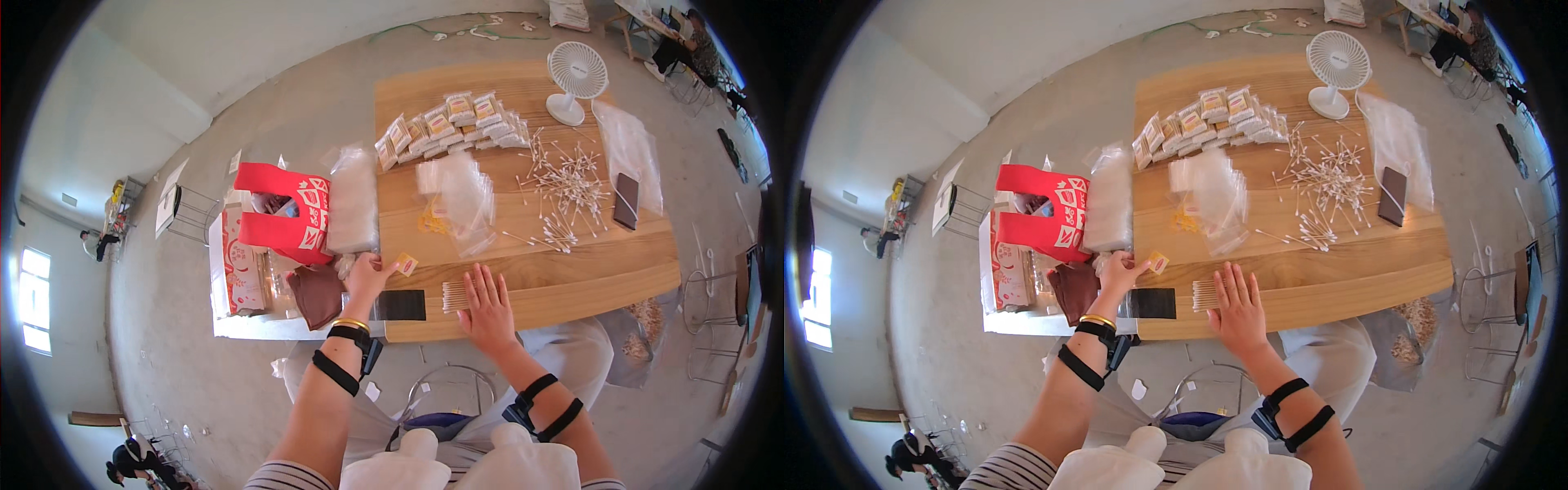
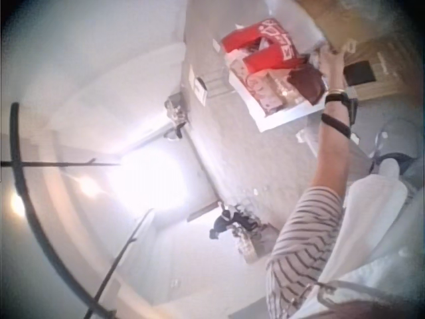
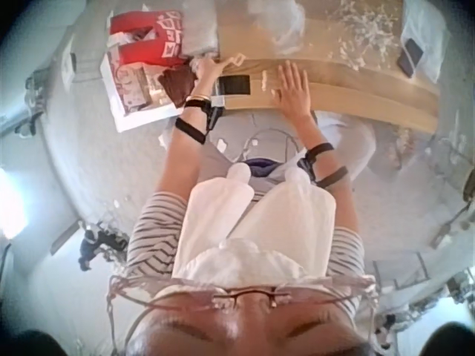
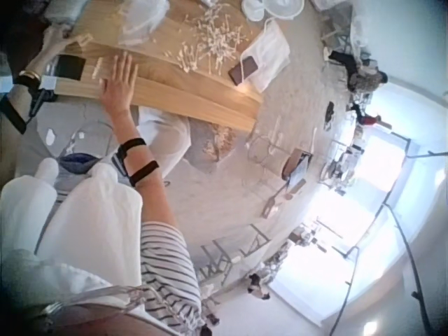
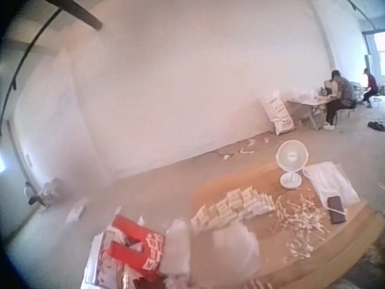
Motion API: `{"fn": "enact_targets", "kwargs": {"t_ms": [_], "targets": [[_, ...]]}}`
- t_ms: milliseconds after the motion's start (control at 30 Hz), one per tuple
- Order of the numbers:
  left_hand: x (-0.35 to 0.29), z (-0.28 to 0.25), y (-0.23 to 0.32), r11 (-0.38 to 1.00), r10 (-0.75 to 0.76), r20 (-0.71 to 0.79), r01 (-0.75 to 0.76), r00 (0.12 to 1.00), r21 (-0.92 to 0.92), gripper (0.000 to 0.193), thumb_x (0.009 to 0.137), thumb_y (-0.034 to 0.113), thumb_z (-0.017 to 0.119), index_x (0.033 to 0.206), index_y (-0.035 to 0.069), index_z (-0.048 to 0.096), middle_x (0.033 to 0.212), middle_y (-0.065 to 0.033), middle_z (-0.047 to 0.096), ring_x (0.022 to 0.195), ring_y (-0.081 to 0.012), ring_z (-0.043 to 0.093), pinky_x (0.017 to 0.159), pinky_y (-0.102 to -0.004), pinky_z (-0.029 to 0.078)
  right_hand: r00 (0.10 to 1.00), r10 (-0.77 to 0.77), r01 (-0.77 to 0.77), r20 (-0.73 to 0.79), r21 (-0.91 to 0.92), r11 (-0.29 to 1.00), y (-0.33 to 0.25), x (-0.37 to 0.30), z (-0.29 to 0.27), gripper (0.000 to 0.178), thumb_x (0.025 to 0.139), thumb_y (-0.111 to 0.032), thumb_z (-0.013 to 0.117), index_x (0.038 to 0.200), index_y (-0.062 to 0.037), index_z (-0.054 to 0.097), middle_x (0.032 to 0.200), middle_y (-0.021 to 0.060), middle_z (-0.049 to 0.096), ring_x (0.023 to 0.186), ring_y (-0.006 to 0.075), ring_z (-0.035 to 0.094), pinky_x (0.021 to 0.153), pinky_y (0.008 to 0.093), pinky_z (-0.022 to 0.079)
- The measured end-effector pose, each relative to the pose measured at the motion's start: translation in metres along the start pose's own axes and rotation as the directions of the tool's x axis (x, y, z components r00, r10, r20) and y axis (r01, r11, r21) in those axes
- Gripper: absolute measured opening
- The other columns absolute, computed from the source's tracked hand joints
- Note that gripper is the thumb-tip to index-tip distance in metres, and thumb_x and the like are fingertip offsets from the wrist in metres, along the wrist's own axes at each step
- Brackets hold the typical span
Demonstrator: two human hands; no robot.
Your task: The person gathers cotton swabs by hand, aligns them into a row, and slides them into a small plastic bag before placing a small paper label inside the bag.
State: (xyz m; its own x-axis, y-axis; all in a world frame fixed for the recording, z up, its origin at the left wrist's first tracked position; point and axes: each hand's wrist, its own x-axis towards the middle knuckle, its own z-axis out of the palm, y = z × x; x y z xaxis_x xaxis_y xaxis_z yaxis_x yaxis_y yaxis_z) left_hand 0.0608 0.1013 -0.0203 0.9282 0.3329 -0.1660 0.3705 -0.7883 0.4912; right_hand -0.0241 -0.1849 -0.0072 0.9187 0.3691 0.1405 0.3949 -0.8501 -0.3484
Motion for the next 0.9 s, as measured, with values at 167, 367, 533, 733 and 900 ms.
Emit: {"fn": "enact_targets", "kwargs": {"t_ms": [167,367,533,733,900], "targets": [[-0.002,-0.014,-0.02,0.995,0.041,0.065,-0.035,0.997,-0.092,0.031,0.08,0.036,0.078,0.087,0.006,0.076,0.08,-0.0099,0.074,0.076,-0.0224,0.072,0.07,-0.036,0.055,1.0,0.003,-0.003,0.013,-0.033,0.999,0.001,-0.003,0.0,0.073,0.091,-0.037,0.054,0.151,-0.0004,0.034,0.16,0.0197,0.027,0.15,0.0328,0.023,0.123,0.052,0.015],[-0.051,-0.029,0.011,0.825,-0.053,0.109,0.106,0.993,-0.555,0.019,0.088,0.017,0.071,0.096,0.0,0.07,0.082,-0.0087,0.073,0.074,-0.0147,0.069,0.069,-0.0281,0.054,0.999,0.036,-0.036,0.01,-0.07,0.997,-0.018,0.004,0.018,0.075,0.092,-0.04,0.054,0.152,-0.001,0.032,0.161,0.0187,0.026,0.151,0.032,0.022,0.123,0.0518,0.014],[-0.104,0.006,0.024,0.641,-0.039,0.282,0.241,0.959,-0.729,0.014,0.093,0.008,0.064,0.093,-0.004,0.058,0.085,-0.0114,0.07,0.075,-0.015,0.069,0.067,-0.0274,0.058,0.999,0.035,-0.036,-0.016,-0.029,0.999,-0.039,0.014,0.024,0.072,0.093,-0.037,0.053,0.152,-0.0019,0.032,0.161,0.0195,0.024,0.151,0.0321,0.02,0.123,0.0525,0.012],[-0.107,0.018,0.037,0.693,-0.049,0.274,0.23,0.96,-0.683,0.013,0.094,0.007,0.062,0.091,-0.004,0.057,0.082,-0.0133,0.07,0.073,-0.0162,0.07,0.064,-0.027,0.058,0.999,0.045,-0.046,-0.029,-0.031,0.998,-0.04,0.011,0.025,0.073,0.092,-0.034,0.053,0.154,-0.0038,0.028,0.162,0.0145,0.025,0.15,0.0304,0.022,0.123,0.0517,0.013],[-0.105,0.007,0.042,0.679,-0.056,0.375,0.311,0.925,-0.665,0.017,0.095,0.012,0.064,0.091,-0.004,0.061,0.084,-0.0128,0.071,0.07,-0.0161,0.069,0.061,-0.0278,0.057,0.998,0.058,-0.058,-0.027,-0.022,0.998,-0.039,0.012,0.023,0.073,0.092,-0.033,0.053,0.154,-0.0042,0.028,0.162,0.0125,0.026,0.15,0.0296,0.022,0.123,0.0514,0.013]]}}
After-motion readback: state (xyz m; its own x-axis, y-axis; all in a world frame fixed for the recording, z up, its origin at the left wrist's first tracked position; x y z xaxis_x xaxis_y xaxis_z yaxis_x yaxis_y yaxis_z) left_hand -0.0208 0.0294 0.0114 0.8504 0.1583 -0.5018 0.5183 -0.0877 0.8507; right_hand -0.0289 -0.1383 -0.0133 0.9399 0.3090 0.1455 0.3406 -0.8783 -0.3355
